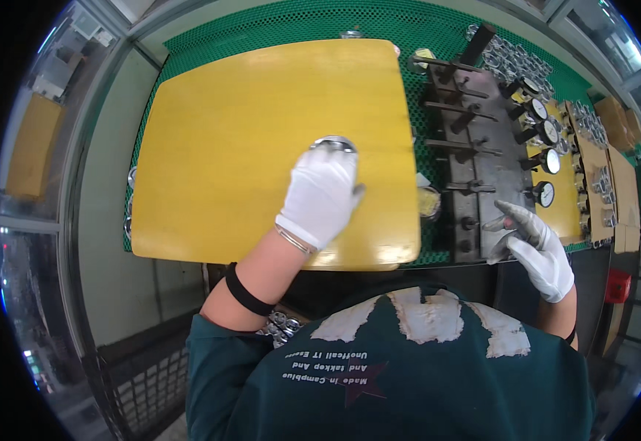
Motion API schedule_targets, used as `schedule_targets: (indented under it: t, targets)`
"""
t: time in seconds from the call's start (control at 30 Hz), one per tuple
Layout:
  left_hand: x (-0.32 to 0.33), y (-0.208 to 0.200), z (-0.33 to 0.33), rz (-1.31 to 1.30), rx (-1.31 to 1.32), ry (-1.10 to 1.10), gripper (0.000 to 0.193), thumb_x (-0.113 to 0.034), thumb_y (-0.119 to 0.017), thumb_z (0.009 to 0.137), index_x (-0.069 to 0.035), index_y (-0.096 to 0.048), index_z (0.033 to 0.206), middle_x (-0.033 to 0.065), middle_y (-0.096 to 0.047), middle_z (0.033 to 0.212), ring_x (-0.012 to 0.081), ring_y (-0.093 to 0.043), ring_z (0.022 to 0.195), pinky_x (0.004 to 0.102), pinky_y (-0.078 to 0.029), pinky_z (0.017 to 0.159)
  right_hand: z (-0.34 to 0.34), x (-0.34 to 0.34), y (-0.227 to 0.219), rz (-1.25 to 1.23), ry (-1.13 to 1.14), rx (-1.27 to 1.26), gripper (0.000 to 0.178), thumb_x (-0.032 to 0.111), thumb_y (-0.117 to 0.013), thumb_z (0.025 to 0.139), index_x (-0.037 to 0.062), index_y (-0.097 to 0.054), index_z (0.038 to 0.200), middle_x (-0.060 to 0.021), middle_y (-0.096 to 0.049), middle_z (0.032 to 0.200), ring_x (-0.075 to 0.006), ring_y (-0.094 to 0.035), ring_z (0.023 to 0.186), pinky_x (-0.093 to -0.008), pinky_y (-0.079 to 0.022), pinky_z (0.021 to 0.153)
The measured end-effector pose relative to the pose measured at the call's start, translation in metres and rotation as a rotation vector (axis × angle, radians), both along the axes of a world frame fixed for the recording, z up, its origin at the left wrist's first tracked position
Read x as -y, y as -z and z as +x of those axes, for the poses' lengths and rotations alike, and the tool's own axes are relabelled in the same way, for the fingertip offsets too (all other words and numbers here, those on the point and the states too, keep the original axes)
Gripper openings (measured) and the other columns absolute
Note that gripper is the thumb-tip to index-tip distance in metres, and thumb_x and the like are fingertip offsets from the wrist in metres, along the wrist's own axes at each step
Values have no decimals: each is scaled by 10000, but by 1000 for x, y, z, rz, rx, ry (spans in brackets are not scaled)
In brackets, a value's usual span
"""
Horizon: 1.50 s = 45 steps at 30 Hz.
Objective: Inspecting and organizing metal pistons on a quality control station and moving them to a storage container.
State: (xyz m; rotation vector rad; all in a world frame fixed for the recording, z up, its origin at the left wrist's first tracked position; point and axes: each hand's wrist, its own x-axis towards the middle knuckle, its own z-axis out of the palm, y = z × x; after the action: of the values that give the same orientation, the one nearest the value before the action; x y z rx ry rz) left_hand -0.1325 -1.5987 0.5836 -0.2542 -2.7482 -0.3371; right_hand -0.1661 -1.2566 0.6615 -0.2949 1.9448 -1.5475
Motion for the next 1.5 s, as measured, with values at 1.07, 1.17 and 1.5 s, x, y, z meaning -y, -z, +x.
schedule_targets:
  t: [1.07, 1.17, 1.5]
  targets:
    - [-265, -11, -43, 141, 209, 161, 721, -176, -757, 726, 48, -453, 1340, 255, -543, 1251, 429, -528, 1150, 468, -427, 998, -80, -110, 92, 307, -258, -873, 798, 221, -715, 764, 33, -352, 1450, -212, -573, 1238, -412, -631, 974, -458, -538, 811]
    - [-264, 5, -62, 120, 22, 231, 771, -198, -775, 705, 82, -439, 1341, 251, -563, 1182, 421, -555, 1087, 459, -453, 979, -80, -117, 84, 235, -234, -857, 791, 203, -699, 775, 17, -340, 1455, -213, -592, 1197, -403, -634, 956, -441, -536, 803]
    - [-257, 22, -93, 327, 73, 236, 767, -152, -778, 724, 39, -432, 1381, 279, -505, 1257, 456, -547, 1093, 458, -474, 941, -59, -130, 95, -212, -91, 259, 864, 124, -633, 917, 56, -68, 1569, -112, -595, 1087, -117, -566, 878, -257, -497, 772]
